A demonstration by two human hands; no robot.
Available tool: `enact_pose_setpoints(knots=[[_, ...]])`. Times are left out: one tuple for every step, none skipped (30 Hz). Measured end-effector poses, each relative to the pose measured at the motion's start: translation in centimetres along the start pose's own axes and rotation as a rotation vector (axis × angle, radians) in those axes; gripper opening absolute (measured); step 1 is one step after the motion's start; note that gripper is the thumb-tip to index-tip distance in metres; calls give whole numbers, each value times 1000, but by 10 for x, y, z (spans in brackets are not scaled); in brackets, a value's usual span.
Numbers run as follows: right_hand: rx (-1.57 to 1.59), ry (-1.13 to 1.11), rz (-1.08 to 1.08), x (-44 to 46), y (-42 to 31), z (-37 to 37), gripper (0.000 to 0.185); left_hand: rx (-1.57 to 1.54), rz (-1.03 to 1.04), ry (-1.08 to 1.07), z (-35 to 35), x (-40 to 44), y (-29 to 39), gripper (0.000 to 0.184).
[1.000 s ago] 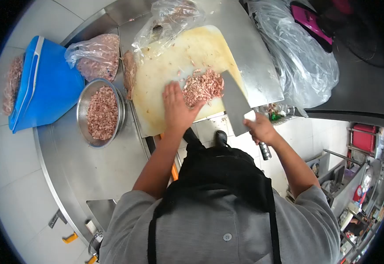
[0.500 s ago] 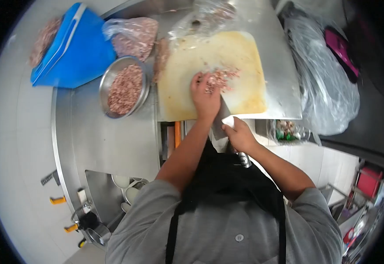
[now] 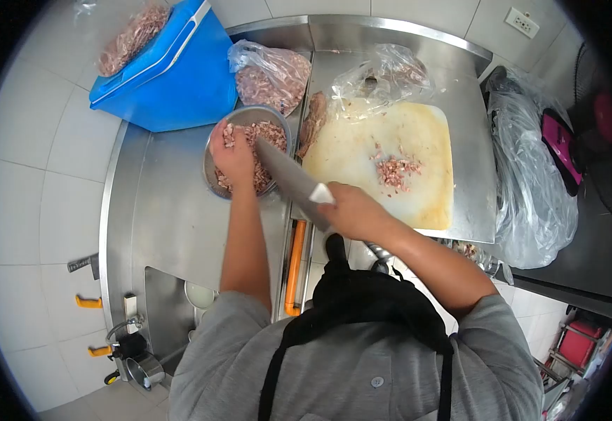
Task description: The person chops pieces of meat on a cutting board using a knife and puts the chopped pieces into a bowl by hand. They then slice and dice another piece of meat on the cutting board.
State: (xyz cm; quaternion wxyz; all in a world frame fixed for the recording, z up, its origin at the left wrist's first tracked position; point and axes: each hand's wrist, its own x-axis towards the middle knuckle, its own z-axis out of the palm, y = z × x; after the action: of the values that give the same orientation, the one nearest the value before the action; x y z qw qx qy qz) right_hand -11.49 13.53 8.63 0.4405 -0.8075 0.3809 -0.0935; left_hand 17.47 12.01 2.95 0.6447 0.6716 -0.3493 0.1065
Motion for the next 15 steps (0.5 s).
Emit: enact_pose_setpoints(knots=[[59, 4, -28, -6, 19, -5, 42, 299, -91, -282, -11, 8, -23, 36], [110, 39, 21, -16, 36, -13, 40, 592, -185, -567, -19, 14, -38, 35], [155, 86, 75, -30, 54, -25, 39, 574, -186, -578, -24, 18, -42, 35], [283, 69, 246, -46, 63, -41, 35, 591, -18, -488, -33, 17, -41, 32], [413, 62, 429, -67, 70, -56, 32, 595, 145, -405, -32, 8, -36, 30], [541, 157, 500, -89, 93, -57, 28, 565, 134, -432, -25, -2, -18, 30], [665, 262, 567, -109, 115, -56, 25, 481, 219, -389, -18, -9, 7, 29], [679, 349, 640, -128, 124, -61, 22, 397, 301, -337, -8, -19, 22, 29], [671, 373, 658, -142, 133, -63, 22, 205, 236, -447, 8, -41, 30, 29], [747, 470, 714, -152, 142, -62, 22, 18, 174, -551, 26, -67, 41, 30], [827, 563, 763, -158, 151, -59, 22, 31, 187, -687, 42, -90, 50, 31], [850, 575, 771, -160, 160, -57, 24, 48, 202, -824, 55, -113, 55, 33], [857, 583, 774, -157, 166, -53, 24, -2, 173, -843, 72, -134, 49, 36], [843, 555, 767, -151, 170, -51, 25, -50, 144, -861, 91, -152, 41, 39], [830, 528, 760, -144, 173, -48, 25, -5, 177, -865, 110, -164, 36, 44]])
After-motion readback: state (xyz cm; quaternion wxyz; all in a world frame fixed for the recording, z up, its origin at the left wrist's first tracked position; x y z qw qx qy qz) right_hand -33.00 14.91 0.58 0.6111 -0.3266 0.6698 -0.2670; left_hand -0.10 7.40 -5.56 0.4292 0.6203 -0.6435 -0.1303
